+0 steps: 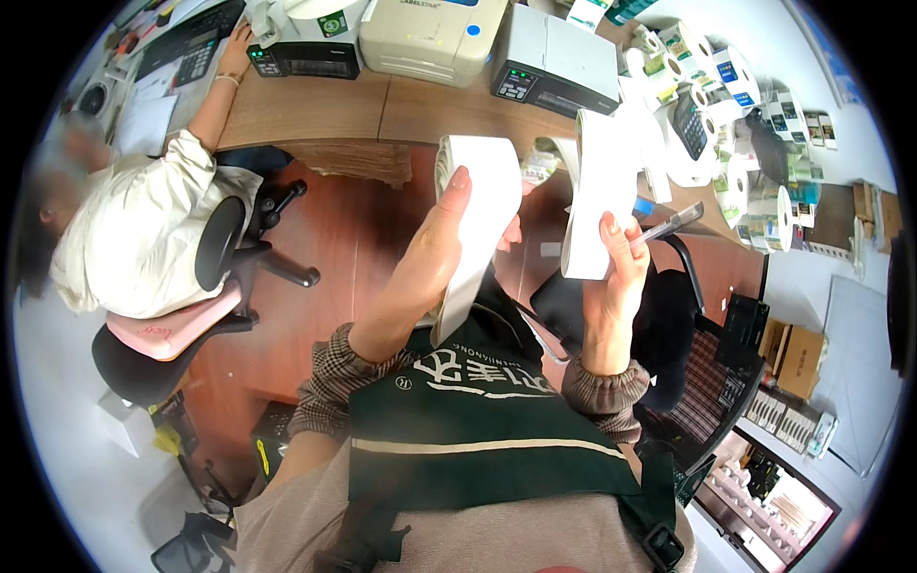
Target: The person writes on a small piece of paper with a pen, then picks up a roll of labels and a packaged food item. They peel a label from the roll and apply it to the package, smoothing it down with their fingers.
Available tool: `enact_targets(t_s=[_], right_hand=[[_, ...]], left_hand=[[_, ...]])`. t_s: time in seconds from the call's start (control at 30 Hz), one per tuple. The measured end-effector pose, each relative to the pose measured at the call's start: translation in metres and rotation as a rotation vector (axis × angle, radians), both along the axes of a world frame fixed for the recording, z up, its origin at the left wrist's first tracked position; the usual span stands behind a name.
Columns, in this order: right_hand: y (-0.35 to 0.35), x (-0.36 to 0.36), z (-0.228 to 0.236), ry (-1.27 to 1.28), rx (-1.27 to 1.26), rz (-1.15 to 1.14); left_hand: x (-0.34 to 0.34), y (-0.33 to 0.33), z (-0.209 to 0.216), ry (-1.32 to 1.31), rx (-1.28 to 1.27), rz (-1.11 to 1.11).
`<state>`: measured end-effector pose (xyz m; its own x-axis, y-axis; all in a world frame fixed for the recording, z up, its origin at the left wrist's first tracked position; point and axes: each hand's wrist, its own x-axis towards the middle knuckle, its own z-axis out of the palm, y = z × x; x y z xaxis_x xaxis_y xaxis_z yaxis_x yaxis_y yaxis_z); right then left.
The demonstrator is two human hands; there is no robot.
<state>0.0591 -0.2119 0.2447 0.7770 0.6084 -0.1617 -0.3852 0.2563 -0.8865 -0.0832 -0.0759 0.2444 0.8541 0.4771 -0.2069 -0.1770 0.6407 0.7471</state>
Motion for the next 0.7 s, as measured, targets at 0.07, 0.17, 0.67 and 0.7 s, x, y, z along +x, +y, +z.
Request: enact_targets(t_s=[0.07,0.17,0.67,0.7], right_hand=[[-0.001,0.002,-0.002,-0.016,-0.012,-0.005],[-0.001,0.005,-0.004,-0.016,-0.02,-0.007],[-0.003,0.018,-0.001,-0.059,0.004,-0.037],[-0.003,0.02,-0.001,-0.067,0.009,-0.036]], left_hand=[[0.0,0.002,0.005,0.003,-0.102,0.022],[0.002,0.007,0.001,-0.046,-0.179,0.119],[0.006,0.009,-0.007,-0.191,-0.208,0.191],[0.006,0.009,-0.008,-0.195,-0.204,0.176]])
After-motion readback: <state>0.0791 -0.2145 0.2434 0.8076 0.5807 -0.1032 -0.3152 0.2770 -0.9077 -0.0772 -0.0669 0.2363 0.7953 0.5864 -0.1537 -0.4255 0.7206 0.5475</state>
